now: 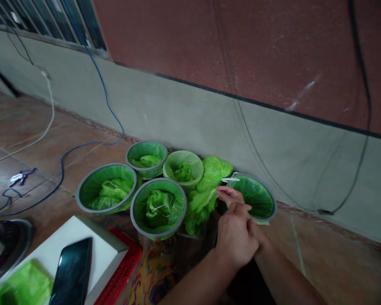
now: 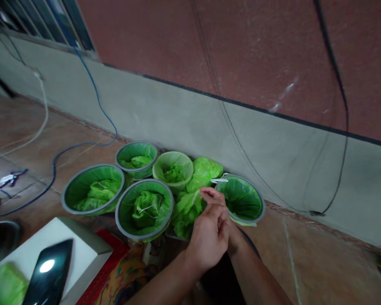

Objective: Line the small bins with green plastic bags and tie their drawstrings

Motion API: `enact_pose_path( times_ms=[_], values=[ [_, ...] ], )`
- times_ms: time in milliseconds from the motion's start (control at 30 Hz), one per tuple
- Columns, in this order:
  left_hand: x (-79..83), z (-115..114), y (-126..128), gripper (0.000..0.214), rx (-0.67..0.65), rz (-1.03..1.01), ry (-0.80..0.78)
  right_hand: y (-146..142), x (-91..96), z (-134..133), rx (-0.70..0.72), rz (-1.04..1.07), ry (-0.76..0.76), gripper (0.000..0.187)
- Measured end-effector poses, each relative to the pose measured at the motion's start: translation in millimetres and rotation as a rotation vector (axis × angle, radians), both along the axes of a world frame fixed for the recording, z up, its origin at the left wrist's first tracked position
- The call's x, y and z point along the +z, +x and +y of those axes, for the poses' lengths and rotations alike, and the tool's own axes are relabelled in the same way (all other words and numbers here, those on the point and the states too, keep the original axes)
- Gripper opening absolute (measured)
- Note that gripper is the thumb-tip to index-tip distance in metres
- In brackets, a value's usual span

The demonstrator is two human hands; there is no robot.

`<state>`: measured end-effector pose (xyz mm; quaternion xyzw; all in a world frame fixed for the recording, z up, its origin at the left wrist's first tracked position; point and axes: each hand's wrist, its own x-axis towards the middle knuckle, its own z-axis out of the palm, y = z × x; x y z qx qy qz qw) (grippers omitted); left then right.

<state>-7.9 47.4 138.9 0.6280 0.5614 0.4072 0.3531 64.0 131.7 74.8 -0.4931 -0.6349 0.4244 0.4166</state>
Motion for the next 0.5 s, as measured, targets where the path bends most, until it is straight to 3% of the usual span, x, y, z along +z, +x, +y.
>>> enact_pose_path(
  times_ms=[100, 167, 267, 367, 500],
  values=[
    [5.3, -4, -5, 0.027, 0.092, -0.053, 0.013, -7, 22.5, 22, -0.060, 0.278, -0.177, 0.028],
    [8.5, -5, -9, 0.029, 0.154, -0.091, 0.030, -9, 37.5, 33, -0.097, 0.392, -0.210, 0.032],
    [11.2, -6, -14, 0.036, 0.235, -0.130, 0.042, -10, 58.7, 33, -0.056, 0.446, -0.155, 0.030],
    [10.9, -4, -17, 0.041, 0.285, -0.124, -0.018, -6, 74.2, 24, 0.016, 0.364, -0.133, 0.026],
    [6.9, -2, -14, 0.044, 0.291, -0.116, -0.072, 2, 86.5, 18, -0.051, 0.341, 0.002, 0.022]
  ],
)
